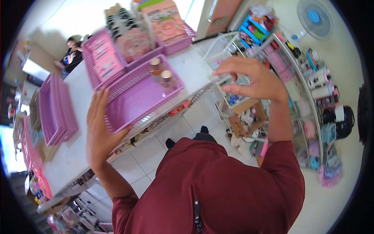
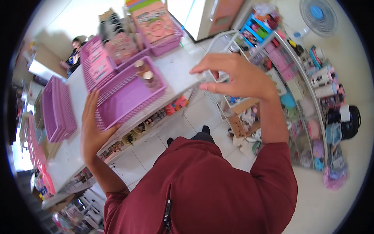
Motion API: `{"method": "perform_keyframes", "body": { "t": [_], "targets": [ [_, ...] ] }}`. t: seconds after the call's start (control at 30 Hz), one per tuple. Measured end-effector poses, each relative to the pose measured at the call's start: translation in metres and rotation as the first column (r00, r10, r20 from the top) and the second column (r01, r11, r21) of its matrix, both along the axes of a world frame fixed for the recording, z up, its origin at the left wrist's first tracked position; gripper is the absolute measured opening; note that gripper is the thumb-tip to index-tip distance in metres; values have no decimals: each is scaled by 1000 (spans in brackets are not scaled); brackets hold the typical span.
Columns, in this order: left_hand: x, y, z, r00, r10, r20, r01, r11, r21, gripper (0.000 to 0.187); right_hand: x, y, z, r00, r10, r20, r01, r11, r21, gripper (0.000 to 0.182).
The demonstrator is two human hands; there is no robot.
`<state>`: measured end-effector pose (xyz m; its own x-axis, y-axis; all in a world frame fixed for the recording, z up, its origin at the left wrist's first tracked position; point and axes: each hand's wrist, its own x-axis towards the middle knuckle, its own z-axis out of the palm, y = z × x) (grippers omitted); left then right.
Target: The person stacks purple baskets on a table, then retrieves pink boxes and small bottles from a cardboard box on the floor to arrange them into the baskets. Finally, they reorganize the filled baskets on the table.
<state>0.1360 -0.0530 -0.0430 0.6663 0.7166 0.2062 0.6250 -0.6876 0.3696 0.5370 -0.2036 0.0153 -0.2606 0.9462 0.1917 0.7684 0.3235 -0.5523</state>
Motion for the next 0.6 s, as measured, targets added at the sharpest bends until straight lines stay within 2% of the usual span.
{"method": "perform_keyframes", "body": {
  "t": [0.1, 0.17, 0.2, 0.23, 0.27, 0.3, 0.33, 0.37, 0.4, 0.43, 0.47, 0.5, 0.57, 0.6],
  "targets": [
    [-11, 2, -12, 990, -38, 139, 41, 999, -20, 110, 22, -47, -54, 964, -118, -240, 35, 946, -323, 39],
    [-11, -11, -2, 975, -73, 208, 50, 992, 116, 124, 40, -83, -131, 900, -221, -376, 11, 873, -487, 41],
    [7, -23, 8, 944, -101, 313, 77, 993, 87, 127, 48, -104, -177, 865, -273, -421, -12, 828, -561, 44],
    [19, -37, 14, 905, -112, 410, 100, 994, 51, 131, 53, -126, -218, 872, -319, -370, 8, 766, -642, 47],
    [-9, -28, -7, 819, -271, 506, 304, 953, 19, 130, 62, -150, -257, 879, -349, -325, 11, 696, -717, 52],
    [4, -23, -15, 702, -389, 597, 482, 876, 5, 130, 78, -178, -309, 856, -397, -330, 43, 692, -721, 52],
    [18, -25, -30, 572, -444, 690, 702, 701, -130, 126, 93, -202, -359, 897, -381, -225, 55, 599, -799, 51],
    [62, -48, -27, 445, -444, 778, 859, 458, -230, 121, 107, -221, -391, 931, -343, -129, 65, 501, -863, 50],
    [97, -64, -42, 500, -321, 804, 842, 396, -366, 99, 126, -237, -400, 919, -368, -143, 68, 504, -861, 50],
    [130, -82, -57, 568, -194, 800, 807, 322, -495, 76, 150, -255, -408, 841, -520, -148, 74, 383, -921, 50],
    [180, -103, -61, 660, -228, 716, 746, 316, -586, 64, 175, -272, -418, 748, -651, -129, 56, 256, -965, 51],
    [226, -121, -67, 739, -256, 623, 673, 318, -668, 54, 200, -288, -436, 740, -658, -141, 45, 258, -965, 51],
    [274, -140, -108, 880, -327, 346, 457, 382, -803, 50, 247, -316, -485, 683, -722, 114, 371, 208, -905, 43],
    [293, -147, -129, 884, -317, 343, 451, 390, -803, 50, 262, -329, -503, 692, -714, 110, 367, 216, -905, 43]
  ]
}}
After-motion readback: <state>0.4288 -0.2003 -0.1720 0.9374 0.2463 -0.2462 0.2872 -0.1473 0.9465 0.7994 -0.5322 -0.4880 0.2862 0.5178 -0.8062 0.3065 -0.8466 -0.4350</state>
